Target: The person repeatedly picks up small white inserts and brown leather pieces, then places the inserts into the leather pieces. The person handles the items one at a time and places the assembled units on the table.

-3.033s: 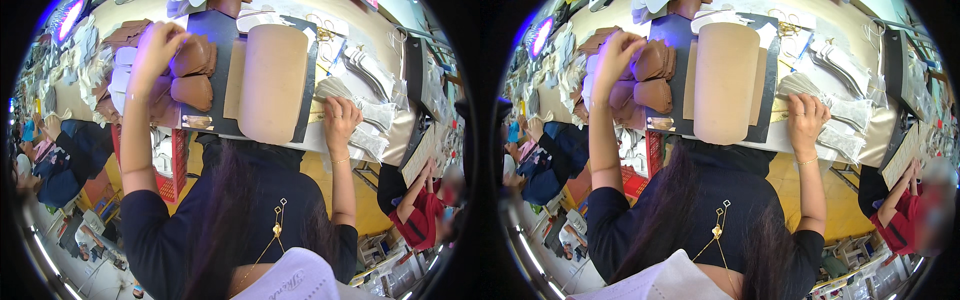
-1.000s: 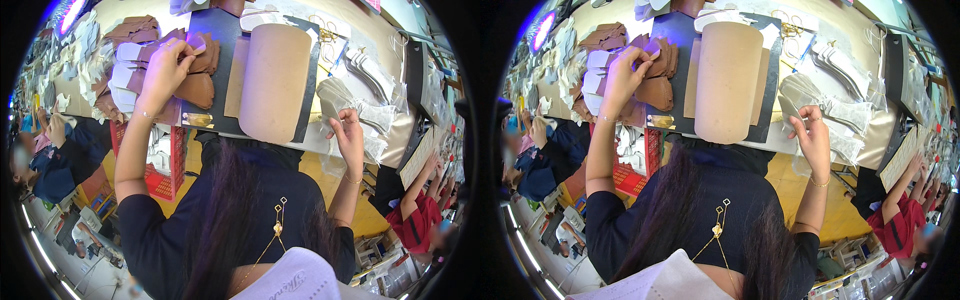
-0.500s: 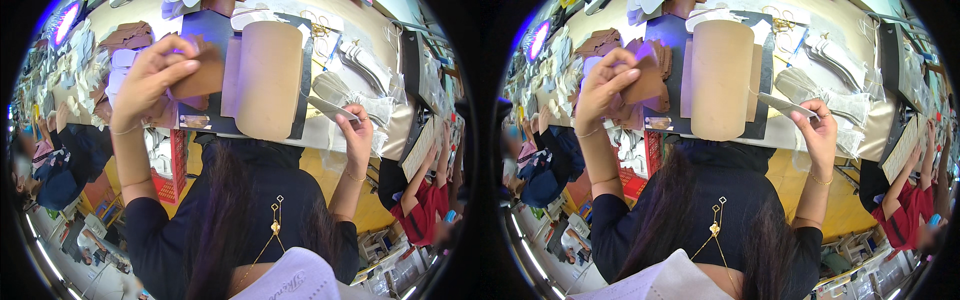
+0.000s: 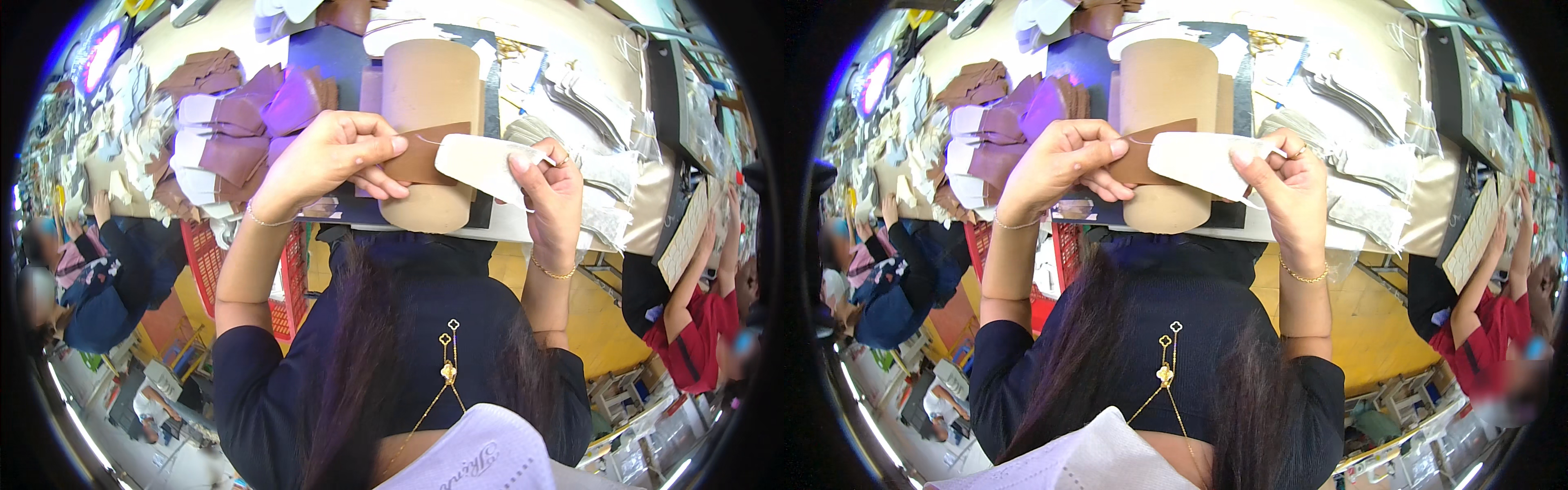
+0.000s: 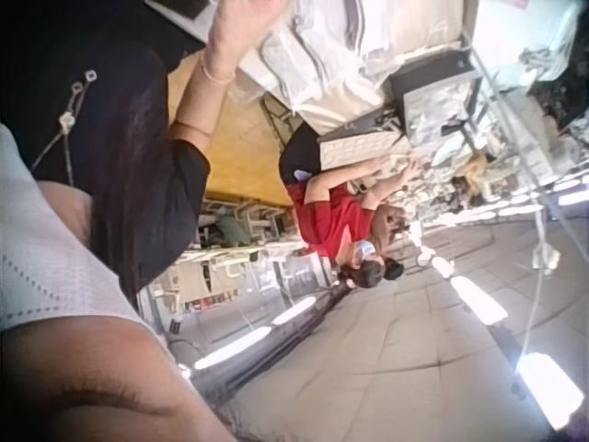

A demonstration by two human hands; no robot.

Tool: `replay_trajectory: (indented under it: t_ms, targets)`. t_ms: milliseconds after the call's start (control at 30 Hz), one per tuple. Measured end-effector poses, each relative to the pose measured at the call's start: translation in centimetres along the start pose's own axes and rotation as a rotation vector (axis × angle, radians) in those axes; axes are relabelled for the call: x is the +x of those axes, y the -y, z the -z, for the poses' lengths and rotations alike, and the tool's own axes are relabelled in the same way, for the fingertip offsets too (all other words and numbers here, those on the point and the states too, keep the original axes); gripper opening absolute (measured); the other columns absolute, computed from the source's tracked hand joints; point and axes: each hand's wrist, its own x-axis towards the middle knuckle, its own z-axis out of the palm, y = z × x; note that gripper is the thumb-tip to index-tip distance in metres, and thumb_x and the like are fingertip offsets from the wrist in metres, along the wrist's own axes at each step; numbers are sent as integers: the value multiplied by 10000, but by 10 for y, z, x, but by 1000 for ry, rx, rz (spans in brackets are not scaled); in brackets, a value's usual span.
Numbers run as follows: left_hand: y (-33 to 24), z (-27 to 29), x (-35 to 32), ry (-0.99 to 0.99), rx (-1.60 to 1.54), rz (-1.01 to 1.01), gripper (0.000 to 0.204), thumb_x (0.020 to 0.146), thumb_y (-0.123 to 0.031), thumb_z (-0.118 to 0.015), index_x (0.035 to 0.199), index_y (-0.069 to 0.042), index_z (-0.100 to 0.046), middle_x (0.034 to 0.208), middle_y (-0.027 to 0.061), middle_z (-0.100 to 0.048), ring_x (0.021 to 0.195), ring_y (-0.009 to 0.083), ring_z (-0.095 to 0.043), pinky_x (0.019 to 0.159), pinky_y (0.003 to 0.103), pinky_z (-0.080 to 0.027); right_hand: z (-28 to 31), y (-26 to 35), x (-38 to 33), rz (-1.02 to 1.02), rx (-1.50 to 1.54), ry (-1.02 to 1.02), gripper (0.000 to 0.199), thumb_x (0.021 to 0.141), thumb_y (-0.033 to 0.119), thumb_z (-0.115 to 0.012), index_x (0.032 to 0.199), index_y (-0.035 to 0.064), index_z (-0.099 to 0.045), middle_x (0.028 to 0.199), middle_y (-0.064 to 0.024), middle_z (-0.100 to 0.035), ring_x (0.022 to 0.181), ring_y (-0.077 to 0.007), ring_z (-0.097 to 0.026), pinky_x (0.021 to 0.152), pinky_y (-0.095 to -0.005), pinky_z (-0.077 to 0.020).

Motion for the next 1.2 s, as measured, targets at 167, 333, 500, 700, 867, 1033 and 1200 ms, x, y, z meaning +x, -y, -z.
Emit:
replay_trajectory:
  t_ms: [167, 333, 500, 700, 867, 1033, 1200]
  targets:
    - [12, 8, -3, -13, -152, -57, 453, 1008, -372, -474, 910, 61, -568, 773, 218, -691, 637, 248, -711, 532, 265, -581, -20, -2, 9, -19, -84, 55, 153, 852, 57, -715, 849, 41, -563, 762, -39, -660, 644, -42, -594, 557, -179, -464]
    - [13, 8, -3, -8, -121, -77, 498, 1001, -396, -476, 944, 89, -573, 780, 226, -692, 636, 258, -710, 535, 276, -585, -29, 3, 19, -22, -200, 86, 158, 849, 75, -725, 839, 39, -571, 738, -23, -647, 619, -23, -564, 535, -173, -431]
    - [12, 7, -3, -12, -118, -35, 511, 994, -397, -489, 942, 99, -598, 797, 212, -697, 649, 239, -714, 546, 255, -580, -32, 1, 24, -48, -218, 112, 164, 848, 88, -731, 831, 36, -576, 718, -15, -637, 599, -17, -542, 513, -174, -405]
    - [9, 6, -5, 13, -121, -45, 511, 959, -450, -544, 924, 59, -578, 784, 167, -702, 670, 172, -711, 525, 184, -498, -32, -1, 26, -63, -252, 105, 168, 845, 95, -735, 830, 28, -582, 683, 6, -603, 582, -14, -522, 510, -170, -392]
    - [8, 6, -4, 53, -113, -12, 322, 940, -270, -621, 919, 52, -611, 803, 178, -707, 672, 188, -714, 574, 225, -556, -33, 0, 27, -59, -258, 103, 168, 845, 95, -735, 836, 20, -585, 659, 24, -572, 567, -9, -495, 502, -169, -376]
    - [11, 7, 0, 63, -110, 0, 192, 903, -145, -668, 920, 41, -621, 788, 173, -707, 669, 189, -712, 608, 243, -572, -25, -8, 28, -63, -350, 85, 209, 836, 109, -751, 814, 45, -553, 656, 44, -540, 571, 0, -463, 512, -163, -365]
    - [13, 7, 3, 48, -54, -3, 194, 904, -142, -664, 908, 47, -620, 773, 167, -704, 649, 185, -706, 600, 245, -568, -16, -24, 40, -217, -171, 92, 352, 805, 145, -796, 995, 60, -512, 740, 56, -503, 662, -13, -456, 606, -151, -383]
